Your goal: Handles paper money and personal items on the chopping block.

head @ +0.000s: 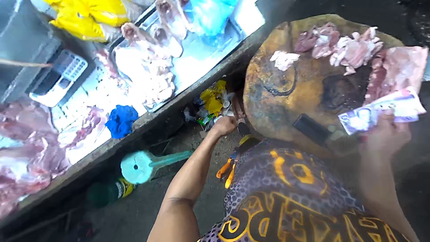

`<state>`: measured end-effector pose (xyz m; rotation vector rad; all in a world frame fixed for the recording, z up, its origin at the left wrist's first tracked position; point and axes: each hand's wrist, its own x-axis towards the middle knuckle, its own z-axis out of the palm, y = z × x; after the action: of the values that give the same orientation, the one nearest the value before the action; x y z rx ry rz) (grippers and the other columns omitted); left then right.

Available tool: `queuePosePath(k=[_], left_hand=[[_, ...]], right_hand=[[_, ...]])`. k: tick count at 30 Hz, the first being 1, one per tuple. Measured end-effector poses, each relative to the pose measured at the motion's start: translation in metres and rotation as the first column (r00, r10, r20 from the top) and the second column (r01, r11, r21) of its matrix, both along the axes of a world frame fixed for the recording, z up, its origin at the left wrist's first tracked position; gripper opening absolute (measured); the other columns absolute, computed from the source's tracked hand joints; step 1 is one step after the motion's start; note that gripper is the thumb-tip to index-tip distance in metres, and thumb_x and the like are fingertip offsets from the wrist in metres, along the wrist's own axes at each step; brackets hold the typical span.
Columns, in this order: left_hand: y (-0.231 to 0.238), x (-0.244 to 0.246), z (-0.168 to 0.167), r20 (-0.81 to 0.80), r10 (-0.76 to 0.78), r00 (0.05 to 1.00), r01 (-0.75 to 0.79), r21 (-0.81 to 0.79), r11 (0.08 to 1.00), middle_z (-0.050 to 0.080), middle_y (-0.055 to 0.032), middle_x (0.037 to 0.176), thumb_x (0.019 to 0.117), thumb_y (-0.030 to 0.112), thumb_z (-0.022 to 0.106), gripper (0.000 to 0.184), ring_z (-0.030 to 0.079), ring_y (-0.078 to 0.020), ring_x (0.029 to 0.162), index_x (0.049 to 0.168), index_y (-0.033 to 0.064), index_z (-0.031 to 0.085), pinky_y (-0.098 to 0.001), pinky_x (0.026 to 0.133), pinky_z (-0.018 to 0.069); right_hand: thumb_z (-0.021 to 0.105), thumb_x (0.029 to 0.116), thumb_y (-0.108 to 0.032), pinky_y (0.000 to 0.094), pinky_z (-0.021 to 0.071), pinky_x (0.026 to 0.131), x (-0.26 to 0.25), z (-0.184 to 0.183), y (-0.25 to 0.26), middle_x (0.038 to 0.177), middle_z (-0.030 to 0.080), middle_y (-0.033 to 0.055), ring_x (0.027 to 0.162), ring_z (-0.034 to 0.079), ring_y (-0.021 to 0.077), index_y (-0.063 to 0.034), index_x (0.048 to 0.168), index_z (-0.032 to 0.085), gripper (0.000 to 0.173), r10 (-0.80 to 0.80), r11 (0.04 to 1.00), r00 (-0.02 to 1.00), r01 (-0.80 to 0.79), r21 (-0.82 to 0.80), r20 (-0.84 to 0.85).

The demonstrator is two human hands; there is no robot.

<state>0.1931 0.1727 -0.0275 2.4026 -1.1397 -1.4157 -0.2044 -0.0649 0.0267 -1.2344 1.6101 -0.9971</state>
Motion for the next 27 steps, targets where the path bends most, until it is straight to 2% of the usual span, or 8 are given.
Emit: queuePosePath(k=[3, 8, 15, 16, 18, 21, 24, 27], left_hand=[[0.053, -0.009, -0.033, -0.103, -0.082, 0.991, 0.096, 0.137, 0.986, 0.072, -0.0194, 0.108, 0.1006, 0.030, 0.062, 0.030, 0.068, -0.0379, 0.106, 0.113, 0.0064, 0.074, -0.0647, 0.095, 0.0505], [0.103, -0.047, -0.063, -0.231, -0.068, 0.971, 0.144, 0.327, 0.934, 0.072, -0.0163, 0.092, 0.0975, 0.033, 0.064, 0.029, 0.069, -0.0345, 0.090, 0.094, 0.0062, 0.075, -0.0623, 0.082, 0.0524], [0.125, -0.089, -0.075, -0.307, 0.302, 0.903, -0.252, 0.190, 0.949, 0.073, -0.0129, 0.111, 0.0953, 0.037, 0.069, 0.028, 0.068, -0.0312, 0.107, 0.103, 0.0118, 0.078, -0.0612, 0.095, 0.0514], [0.128, -0.095, -0.075, -0.316, 0.365, 0.876, -0.333, 0.154, 0.930, 0.069, -0.0130, 0.126, 0.0977, 0.038, 0.067, 0.029, 0.065, -0.0310, 0.118, 0.110, 0.0136, 0.077, -0.0604, 0.101, 0.0495], [0.133, -0.106, -0.076, -0.376, 0.374, 0.848, -0.366, 0.095, 0.926, 0.030, -0.0079, 0.168, 0.1055, 0.038, 0.053, 0.036, 0.042, -0.0295, 0.147, 0.132, 0.0210, 0.071, -0.0587, 0.114, 0.0407], [0.132, -0.109, -0.083, -0.278, 0.230, 0.933, -0.217, 0.078, 0.973, -0.007, -0.0099, 0.174, 0.1060, 0.038, 0.048, 0.045, 0.018, -0.0367, 0.157, 0.149, 0.0285, 0.055, -0.0647, 0.118, 0.0304], [0.118, -0.103, -0.093, -0.055, -0.059, 0.997, 0.066, 0.131, 0.989, 0.000, -0.0102, 0.174, 0.1070, 0.041, 0.045, 0.048, 0.021, -0.0401, 0.155, 0.148, 0.0185, 0.056, -0.0666, 0.119, 0.0261], [0.101, -0.103, -0.104, 0.102, -0.266, 0.958, 0.251, 0.144, 0.957, 0.035, -0.0156, 0.163, 0.1006, 0.026, 0.057, 0.036, 0.044, -0.0400, 0.141, 0.132, 0.0101, 0.066, -0.0626, 0.111, 0.0390]], right_hand=[[0.055, 0.1066, -0.034, 0.0318, 0.0592, 0.070, 0.001, 0.007, 0.007, 0.094, 0.067, 0.0030, 0.070, 0.064, 0.0079, -0.0010, 0.127, 0.061, 0.039, 0.036, 0.998, 0.985, -0.026, 0.063, -0.166], [0.053, 0.1076, -0.031, 0.0275, 0.0574, 0.067, 0.012, 0.009, 0.006, 0.089, 0.065, 0.0002, 0.065, 0.061, 0.0045, 0.0000, 0.124, 0.061, 0.036, 0.112, 0.992, 0.963, -0.097, 0.075, -0.244], [0.052, 0.1085, -0.026, 0.0258, 0.0545, 0.057, 0.032, 0.004, -0.011, 0.080, 0.063, -0.0028, 0.056, 0.057, 0.0051, -0.0030, 0.115, 0.062, 0.025, 0.212, 0.976, 0.951, -0.216, 0.005, -0.226], [0.052, 0.1083, -0.024, 0.0262, 0.0555, 0.058, 0.035, 0.007, -0.012, 0.080, 0.063, -0.0023, 0.057, 0.058, 0.0054, -0.0022, 0.114, 0.062, 0.024, 0.225, 0.973, 0.948, -0.233, -0.008, -0.227], [0.052, 0.1082, -0.022, 0.0256, 0.0557, 0.059, 0.043, 0.011, -0.011, 0.079, 0.062, -0.0025, 0.057, 0.058, 0.0046, -0.0012, 0.113, 0.061, 0.023, 0.242, 0.966, 0.941, -0.256, -0.030, -0.237], [0.053, 0.1078, -0.022, 0.0232, 0.0557, 0.060, 0.054, 0.015, -0.006, 0.081, 0.062, -0.0042, 0.058, 0.058, 0.0015, -0.0011, 0.114, 0.061, 0.023, 0.258, 0.960, 0.930, -0.276, -0.036, -0.263], [0.057, 0.1059, -0.024, 0.0230, 0.0587, 0.075, 0.057, 0.011, -0.002, 0.094, 0.067, -0.0016, 0.074, 0.065, -0.0004, 0.0012, 0.124, 0.059, 0.031, 0.291, 0.944, 0.901, -0.325, -0.056, -0.322], [0.060, 0.1040, -0.023, 0.0257, 0.0597, 0.082, 0.060, 0.001, 0.002, 0.096, 0.070, 0.0019, 0.082, 0.069, 0.0021, 0.0028, 0.122, 0.062, 0.032, 0.344, 0.915, 0.869, -0.395, -0.083, -0.355]])
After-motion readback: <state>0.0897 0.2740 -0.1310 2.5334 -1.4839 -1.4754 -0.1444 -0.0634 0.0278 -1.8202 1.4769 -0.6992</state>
